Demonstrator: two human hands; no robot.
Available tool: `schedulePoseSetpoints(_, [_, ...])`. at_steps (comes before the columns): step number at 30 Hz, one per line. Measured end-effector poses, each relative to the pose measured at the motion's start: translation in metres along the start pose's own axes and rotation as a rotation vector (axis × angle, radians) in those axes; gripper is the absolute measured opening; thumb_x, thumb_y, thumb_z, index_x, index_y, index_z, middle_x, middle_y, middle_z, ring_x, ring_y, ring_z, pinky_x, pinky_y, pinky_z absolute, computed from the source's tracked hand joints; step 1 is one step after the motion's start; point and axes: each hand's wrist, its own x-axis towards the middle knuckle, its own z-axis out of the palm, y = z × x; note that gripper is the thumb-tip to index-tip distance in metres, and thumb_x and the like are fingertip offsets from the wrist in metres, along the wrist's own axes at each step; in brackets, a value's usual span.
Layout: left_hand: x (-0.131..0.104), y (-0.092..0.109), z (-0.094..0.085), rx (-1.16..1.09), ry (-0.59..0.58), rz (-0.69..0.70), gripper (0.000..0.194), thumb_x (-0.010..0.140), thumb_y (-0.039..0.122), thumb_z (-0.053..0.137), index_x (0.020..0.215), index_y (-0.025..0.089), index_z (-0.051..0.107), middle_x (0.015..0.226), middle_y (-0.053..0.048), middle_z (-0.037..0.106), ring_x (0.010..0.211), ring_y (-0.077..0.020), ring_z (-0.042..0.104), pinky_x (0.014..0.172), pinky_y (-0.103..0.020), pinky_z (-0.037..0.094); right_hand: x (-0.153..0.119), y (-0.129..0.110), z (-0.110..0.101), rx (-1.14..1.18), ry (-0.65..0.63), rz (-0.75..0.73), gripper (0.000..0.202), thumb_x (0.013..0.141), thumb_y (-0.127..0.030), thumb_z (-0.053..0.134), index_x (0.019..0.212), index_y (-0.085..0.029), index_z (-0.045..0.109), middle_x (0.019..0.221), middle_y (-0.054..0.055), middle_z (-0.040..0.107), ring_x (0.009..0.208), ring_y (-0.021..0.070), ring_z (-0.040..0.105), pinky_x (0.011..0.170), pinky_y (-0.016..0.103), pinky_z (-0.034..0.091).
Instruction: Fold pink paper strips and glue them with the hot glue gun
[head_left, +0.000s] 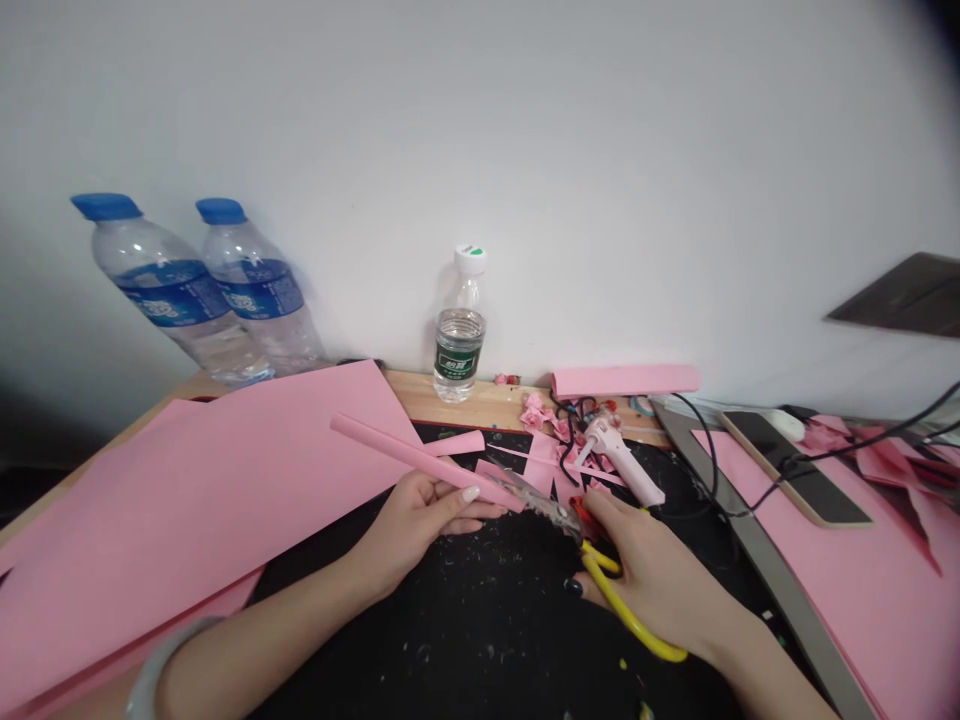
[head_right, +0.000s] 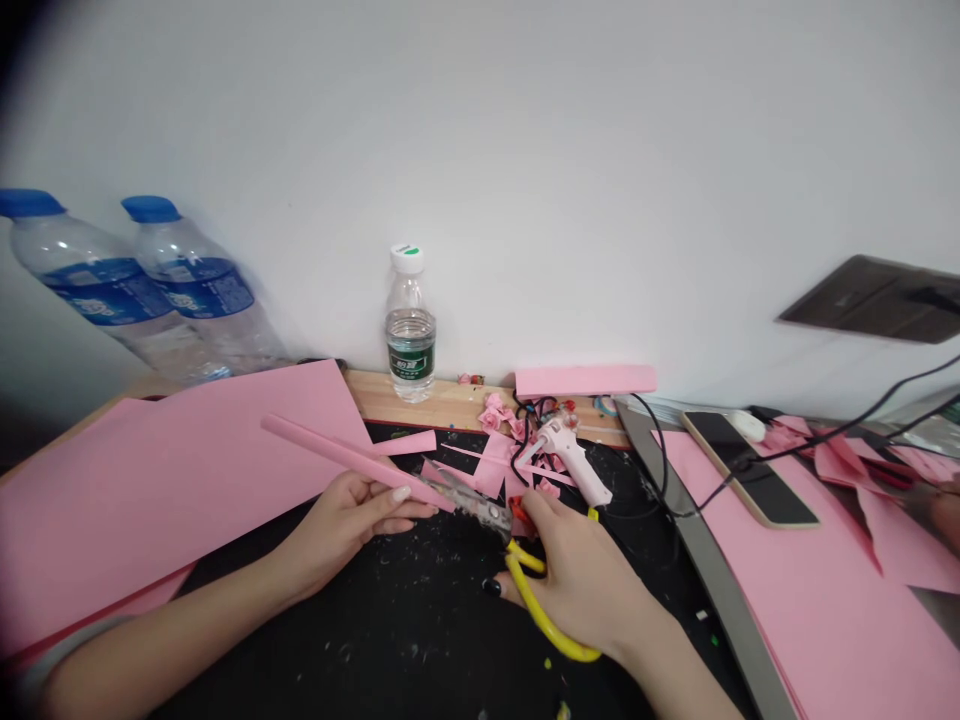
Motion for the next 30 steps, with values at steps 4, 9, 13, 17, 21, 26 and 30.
schedulePoseSetpoints(4, [-0.0011,-0.0002,0.0018,0.057,-0.041,-0.002,0.025,0.083,0.036,0.065,0.095,0.015,0.068,0.101,-0.01,0.073,0.095,-0.0216,0.069,0.075,-0.024,0.054,0.0002,-0.0027,0.0037,-0.008,0.02,-0.018,0.027,0.068,-0.027,0.063,0.087,-0.023,0.045,0.09,0.002,0.058,0.074,0.0206,0.052,0.064,0.03,0.036])
schedulePoseSetpoints(9, [-0.0012,0.0014,0.0048,0.088,-0.059,-0.004,0.017,0.082,0.031,0.066,0.09,0.016,0.065,0.094,-0.006,0.074,0.09,-0.0208,0.07,0.072,-0.025,0.055,0.0001,-0.0039,0.0072,0.0,0.025,-0.025,0.029,0.066,-0.031,0.068,0.084,-0.023,0.046,0.089,0.001,0.059,0.075,0.0213,0.055,0.063,0.029,0.036])
schedulePoseSetpoints(13, [-0.0019,0.0024,0.0058,0.104,-0.07,-0.013,0.013,0.081,0.027,0.065,0.088,0.016,0.063,0.093,-0.005,0.073,0.09,-0.0218,0.07,0.071,-0.025,0.055,-0.0006,-0.0047,0.0096,0.009,0.036,-0.04,0.03,0.066,-0.031,0.069,0.082,-0.023,0.045,0.088,0.001,0.059,0.073,0.0205,0.056,0.061,0.028,0.036])
schedulePoseSetpoints(17, [-0.0037,0.0009,0.0056,0.114,-0.09,-0.014,0.011,0.081,0.025,0.065,0.086,0.016,0.061,0.092,-0.006,0.073,0.09,-0.022,0.07,0.072,-0.027,0.055,-0.0013,-0.0061,0.0103,0.016,0.038,-0.059,0.032,0.065,-0.032,0.072,0.083,-0.023,0.046,0.087,0.0,0.059,0.072,0.0199,0.056,0.06,0.028,0.036])
schedulePoseSetpoints(21, [-0.0048,-0.0011,0.0053,0.104,-0.091,-0.019,0.014,0.079,0.027,0.067,0.084,0.016,0.06,0.089,-0.006,0.073,0.09,-0.0231,0.07,0.072,-0.028,0.055,-0.002,-0.007,0.0105,0.02,0.037,-0.07,0.033,0.064,-0.032,0.073,0.082,-0.022,0.048,0.085,0.0,0.059,0.072,0.0197,0.056,0.06,0.027,0.037])
schedulePoseSetpoints(26, [-0.0044,-0.0005,0.0055,0.087,-0.08,-0.031,0.015,0.079,0.028,0.067,0.085,0.016,0.06,0.091,-0.007,0.073,0.091,-0.0235,0.07,0.073,-0.028,0.055,-0.0027,-0.0079,0.0101,0.007,0.052,-0.067,0.032,0.064,-0.033,0.073,0.082,-0.022,0.048,0.084,0.0,0.06,0.07,0.0194,0.056,0.059,0.027,0.037])
schedulePoseSetpoints(30, [-0.0043,0.0004,0.0056,0.074,-0.076,-0.033,0.017,0.078,0.029,0.069,0.084,0.016,0.061,0.091,-0.006,0.073,0.09,-0.0238,0.07,0.071,-0.028,0.055,-0.0021,-0.0083,0.0102,0.006,0.057,-0.074,0.03,0.066,-0.032,0.072,0.081,-0.022,0.048,0.083,0.0,0.061,0.07,0.0192,0.057,0.059,0.027,0.037])
